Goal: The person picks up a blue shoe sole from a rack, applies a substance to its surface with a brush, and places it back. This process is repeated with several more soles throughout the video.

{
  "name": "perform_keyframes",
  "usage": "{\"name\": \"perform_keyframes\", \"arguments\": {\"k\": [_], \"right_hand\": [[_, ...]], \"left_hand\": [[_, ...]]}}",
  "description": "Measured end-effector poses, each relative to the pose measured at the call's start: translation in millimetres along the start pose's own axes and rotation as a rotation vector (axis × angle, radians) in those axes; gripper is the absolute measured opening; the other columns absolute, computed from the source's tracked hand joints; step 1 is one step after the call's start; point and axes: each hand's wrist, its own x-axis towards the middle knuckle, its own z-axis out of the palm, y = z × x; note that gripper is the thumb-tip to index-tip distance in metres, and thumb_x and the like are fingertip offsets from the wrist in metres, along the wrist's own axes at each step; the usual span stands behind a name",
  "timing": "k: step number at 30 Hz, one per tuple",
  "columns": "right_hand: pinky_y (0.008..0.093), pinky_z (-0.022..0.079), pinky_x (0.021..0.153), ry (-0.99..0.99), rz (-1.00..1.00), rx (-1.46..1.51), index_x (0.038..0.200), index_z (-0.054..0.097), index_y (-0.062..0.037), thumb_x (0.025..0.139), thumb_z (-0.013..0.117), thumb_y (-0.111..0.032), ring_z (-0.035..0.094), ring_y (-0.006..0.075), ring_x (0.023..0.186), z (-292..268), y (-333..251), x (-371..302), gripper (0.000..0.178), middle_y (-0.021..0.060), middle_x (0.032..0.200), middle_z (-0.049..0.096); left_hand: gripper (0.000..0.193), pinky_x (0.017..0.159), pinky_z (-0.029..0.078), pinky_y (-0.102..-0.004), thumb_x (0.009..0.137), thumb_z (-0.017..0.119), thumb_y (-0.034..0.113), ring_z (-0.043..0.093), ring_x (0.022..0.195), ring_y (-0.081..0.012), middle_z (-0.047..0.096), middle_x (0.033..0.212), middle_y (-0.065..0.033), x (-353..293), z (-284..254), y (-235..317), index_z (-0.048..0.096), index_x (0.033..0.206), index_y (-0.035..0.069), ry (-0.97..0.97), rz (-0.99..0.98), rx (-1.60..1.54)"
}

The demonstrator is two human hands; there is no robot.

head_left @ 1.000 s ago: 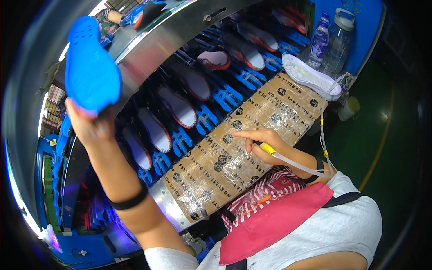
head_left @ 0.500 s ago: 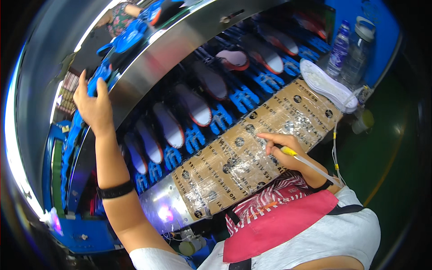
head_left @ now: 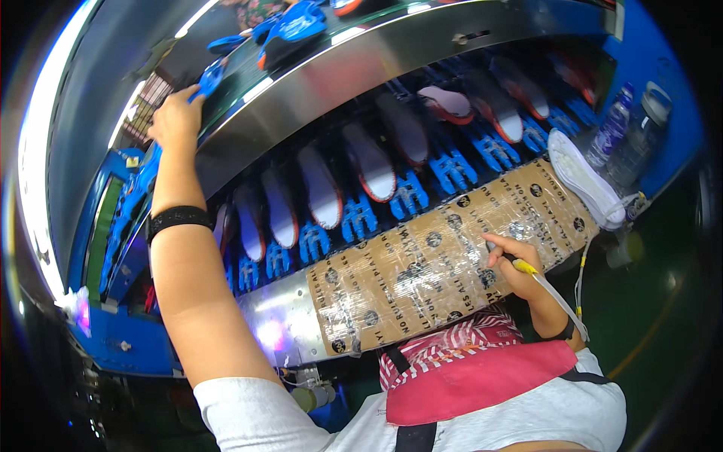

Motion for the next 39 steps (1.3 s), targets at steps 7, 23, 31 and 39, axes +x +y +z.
{"name": "perform_keyframes", "arguments": {"k": [7, 23, 31, 39], "right_hand": [[0.0236, 0.044, 0.068, 0.066, -0.004, 0.03, 0.116, 0.058, 0.0, 0.074, 0.045, 0.006, 0.056, 0.0115, 0.069, -11.0, -1.7, -5.8, 0.045, 0.0049, 0.074, 0.059], [0.023, 0.045, 0.065, 0.016, -0.013, 0.026, 0.117, 0.059, -0.005, 0.072, 0.043, 0.007, 0.057, 0.0114, 0.067, -4.3, 4.1, -3.9, 0.049, 0.0055, 0.072, 0.06], [0.0235, 0.045, 0.065, 0.054, -0.009, 0.064, 0.117, 0.059, -0.005, 0.073, 0.045, 0.007, 0.057, 0.0115, 0.067, -14.4, 8.6, -9.3, 0.048, 0.0062, 0.072, 0.06], [0.0236, 0.045, 0.066, 0.042, -0.017, 0.059, 0.117, 0.058, -0.0051, 0.073, 0.046, 0.006, 0.057, 0.0115, 0.067, -14.6, 0.2, -9.7, 0.047, 0.006, 0.073, 0.06]], "left_hand": [[0.063, 0.098, 0.032, -0.0491, 0.075, 0.052, 0.064, 0.048, 0.118, -0.0295, 0.053, 0.125, -0.018, 11.6, -3.2, 29.8, 0.058, 0.122, 0.022, -0.147, -0.176, -0.045], [0.097, 0.076, 0.05, -0.0488, 0.065, 0.063, 0.062, 0.054, 0.106, -0.0401, 0.033, 0.141, -0.0194, 13.4, -69.8, 144.0, 0.021, 0.144, 0.024, -0.739, 0.173, -0.388], [0.079, 0.072, 0.054, -0.0403, 0.066, 0.066, 0.044, 0.061, 0.1, -0.0283, 0.061, 0.111, -0.0168, 11.0, -56.2, 172.5, 0.045, 0.128, 0.001, -0.433, 0.131, -0.086], [0.076, 0.087, 0.046, -0.0381, 0.069, 0.061, 0.057, 0.06, 0.102, -0.0295, 0.061, 0.112, -0.0183, 11.0, -44.3, 164.8, 0.053, 0.12, 0.001, -0.285, 0.233, 0.075]]}}
